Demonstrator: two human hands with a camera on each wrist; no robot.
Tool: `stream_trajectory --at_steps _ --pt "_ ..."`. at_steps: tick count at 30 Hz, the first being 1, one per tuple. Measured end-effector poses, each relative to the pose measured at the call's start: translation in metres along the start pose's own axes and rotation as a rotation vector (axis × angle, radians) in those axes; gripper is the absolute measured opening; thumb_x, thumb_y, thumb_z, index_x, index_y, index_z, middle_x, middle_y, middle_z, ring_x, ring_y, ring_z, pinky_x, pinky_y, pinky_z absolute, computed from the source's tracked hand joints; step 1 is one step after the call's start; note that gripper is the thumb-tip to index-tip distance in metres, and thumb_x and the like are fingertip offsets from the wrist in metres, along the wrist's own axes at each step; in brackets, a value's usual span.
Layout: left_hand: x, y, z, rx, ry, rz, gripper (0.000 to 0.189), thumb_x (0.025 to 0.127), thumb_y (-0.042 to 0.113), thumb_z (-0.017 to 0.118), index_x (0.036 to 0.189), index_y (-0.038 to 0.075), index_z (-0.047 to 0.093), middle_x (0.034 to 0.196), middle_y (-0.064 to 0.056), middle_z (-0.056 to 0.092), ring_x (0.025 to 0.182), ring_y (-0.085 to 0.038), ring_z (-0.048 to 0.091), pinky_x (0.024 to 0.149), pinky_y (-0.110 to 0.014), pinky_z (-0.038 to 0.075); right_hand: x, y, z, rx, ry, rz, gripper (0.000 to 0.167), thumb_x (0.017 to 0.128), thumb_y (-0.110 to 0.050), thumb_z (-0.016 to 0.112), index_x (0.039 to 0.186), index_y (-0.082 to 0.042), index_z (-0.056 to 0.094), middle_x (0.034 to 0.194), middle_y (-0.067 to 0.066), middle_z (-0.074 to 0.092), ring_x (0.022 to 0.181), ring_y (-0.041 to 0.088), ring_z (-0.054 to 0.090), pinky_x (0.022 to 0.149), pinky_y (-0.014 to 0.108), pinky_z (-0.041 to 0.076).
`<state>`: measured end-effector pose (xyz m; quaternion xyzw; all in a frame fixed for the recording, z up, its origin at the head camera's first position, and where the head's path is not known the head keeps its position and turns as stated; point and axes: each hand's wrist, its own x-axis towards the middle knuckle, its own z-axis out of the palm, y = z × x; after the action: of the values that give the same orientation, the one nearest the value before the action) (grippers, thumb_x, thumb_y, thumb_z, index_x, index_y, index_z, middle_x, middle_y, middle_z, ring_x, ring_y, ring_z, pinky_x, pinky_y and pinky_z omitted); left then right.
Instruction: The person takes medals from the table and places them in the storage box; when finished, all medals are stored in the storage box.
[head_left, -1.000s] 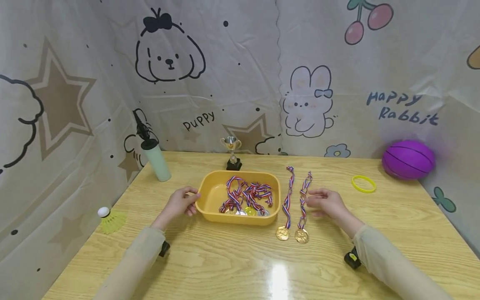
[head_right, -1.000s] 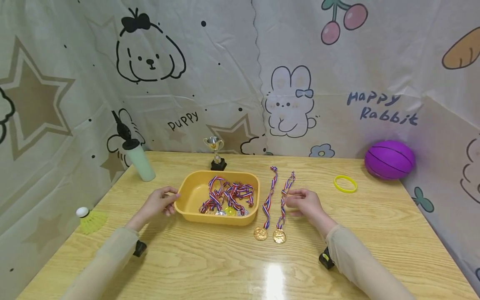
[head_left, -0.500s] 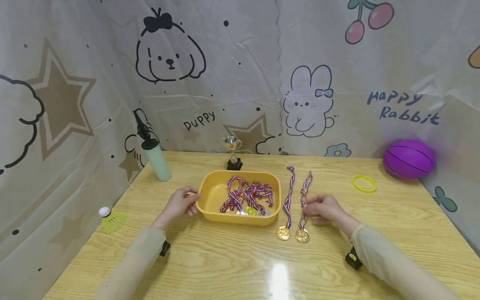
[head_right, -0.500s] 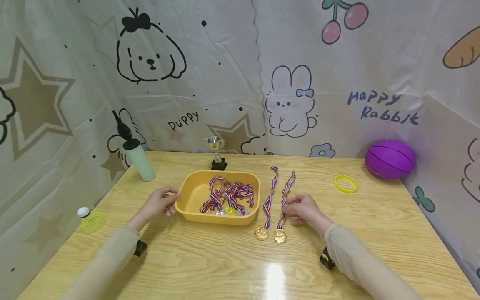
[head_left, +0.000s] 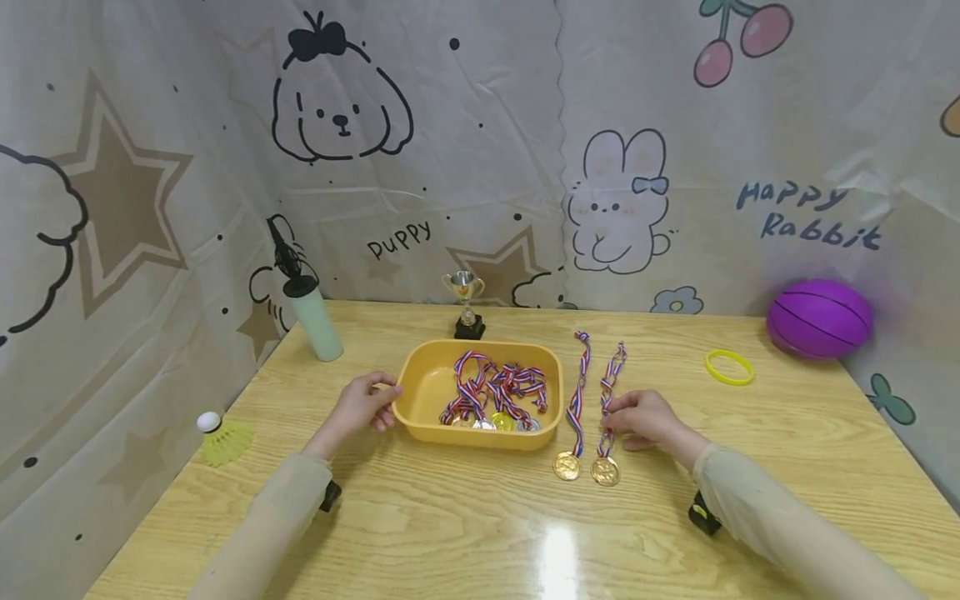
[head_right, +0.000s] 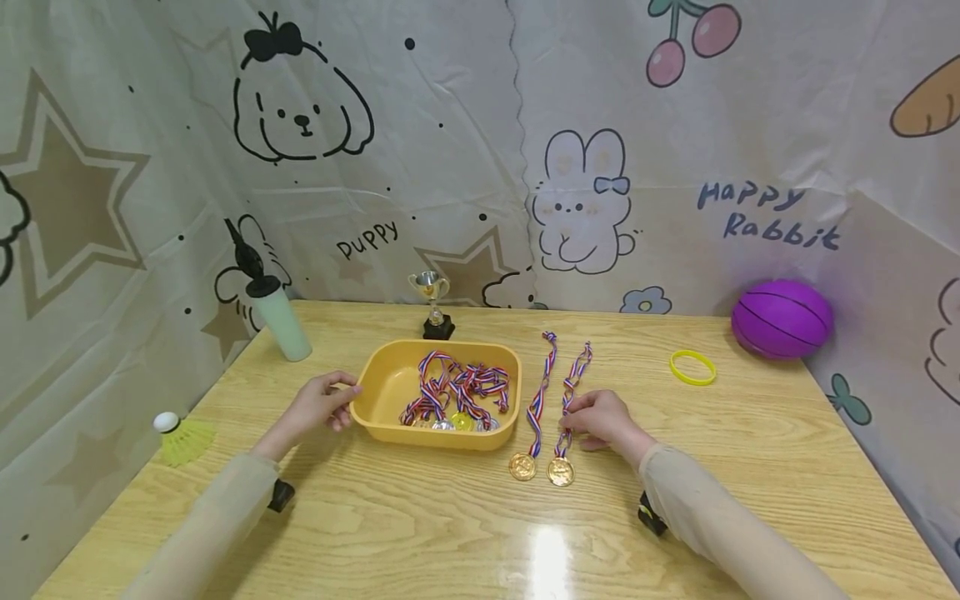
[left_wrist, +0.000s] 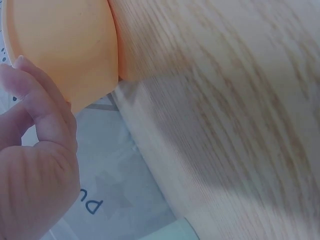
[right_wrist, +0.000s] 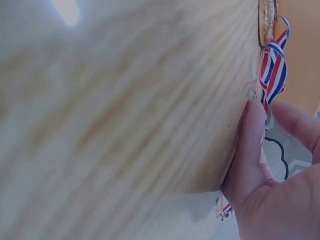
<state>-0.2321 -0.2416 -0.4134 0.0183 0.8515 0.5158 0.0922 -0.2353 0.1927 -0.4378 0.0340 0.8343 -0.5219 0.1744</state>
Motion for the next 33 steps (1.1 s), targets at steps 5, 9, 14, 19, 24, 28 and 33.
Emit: stream_trajectory --at_steps 5,9,14,19,24,28,33 --pt "0.0001 0.0002 0.0 -0.008 -0.002 0.006 0.033 0.1 0.016 0.052 0.121 -0.01 0.05 0.059 0.001 0.058 0.049 -0.007 0.057 0.048 -0.022 0.052 0.0012 0.0001 0.0009 -0.034 0.009 -0.004 0.035 0.082 -0.01 0.072 0.109 0.007 0.058 0.088 0.005 0.064 0.072 0.011 0.061 0.059 0.03 0.058" --pt "0.0002 -0.0005 0.0001 -0.007 -0.001 0.008 0.034 0.1 0.016 0.052 0.121 -0.01 0.05 0.059 0.001 0.059 0.049 -0.007 0.057 0.047 -0.021 0.052 0.002 0.0012 0.0014 -0.058 0.009 -0.011 0.031 0.081 -0.008 0.072 0.105 0.007 0.059 0.085 0.005 0.064 0.07 0.011 0.06 0.058 0.029 0.057" --pt "0.0003 -0.0008 0.0002 -0.008 -0.002 0.01 0.034 0.1 0.016 0.052 0.121 -0.011 0.049 0.059 0.001 0.059 0.049 -0.007 0.057 0.047 -0.021 0.052 0.0013 0.0012 0.0025 -0.067 0.015 -0.017 0.024 0.08 -0.006 0.072 0.099 0.006 0.062 0.081 0.002 0.062 0.066 0.01 0.058 0.055 0.027 0.056" --pt "0.0001 -0.0001 0.0006 -0.014 -0.001 0.008 0.034 0.1 0.015 0.052 0.121 -0.01 0.049 0.059 0.001 0.058 0.048 -0.007 0.057 0.047 -0.021 0.052 0.0007 0.0007 0.0025 -0.075 0.019 -0.018 0.018 0.081 -0.006 0.072 0.094 0.003 0.064 0.079 0.0 0.061 0.065 0.009 0.057 0.053 0.025 0.055" --pt "0.0001 0.0 0.0011 -0.014 -0.001 0.009 0.033 0.1 0.014 0.051 0.122 -0.011 0.049 0.058 0.001 0.058 0.048 -0.007 0.057 0.047 -0.021 0.052 0.001 0.0014 0.0011 -0.054 0.004 -0.013 0.017 0.082 -0.007 0.071 0.094 0.003 0.064 0.078 -0.001 0.062 0.065 0.009 0.057 0.053 0.025 0.055" --pt "0.0003 -0.0002 0.001 -0.004 -0.001 0.011 0.033 0.1 0.015 0.052 0.121 -0.01 0.049 0.058 0.001 0.058 0.048 -0.007 0.057 0.048 -0.022 0.053 0.0014 0.0021 -0.0011 -0.024 -0.009 -0.001 0.017 0.085 -0.009 0.07 0.094 0.003 0.063 0.079 0.0 0.064 0.066 0.01 0.058 0.056 0.026 0.056" --pt "0.0003 -0.0002 0.0009 0.004 0.004 0.01 0.033 0.1 0.016 0.052 0.121 -0.01 0.05 0.058 0.001 0.058 0.048 -0.008 0.058 0.048 -0.025 0.054 -0.001 -0.0003 -0.0036 0.036 -0.028 0.023 0.016 0.088 -0.01 0.065 0.097 0.002 0.059 0.085 0.002 0.064 0.073 0.011 0.06 0.061 0.028 0.058"
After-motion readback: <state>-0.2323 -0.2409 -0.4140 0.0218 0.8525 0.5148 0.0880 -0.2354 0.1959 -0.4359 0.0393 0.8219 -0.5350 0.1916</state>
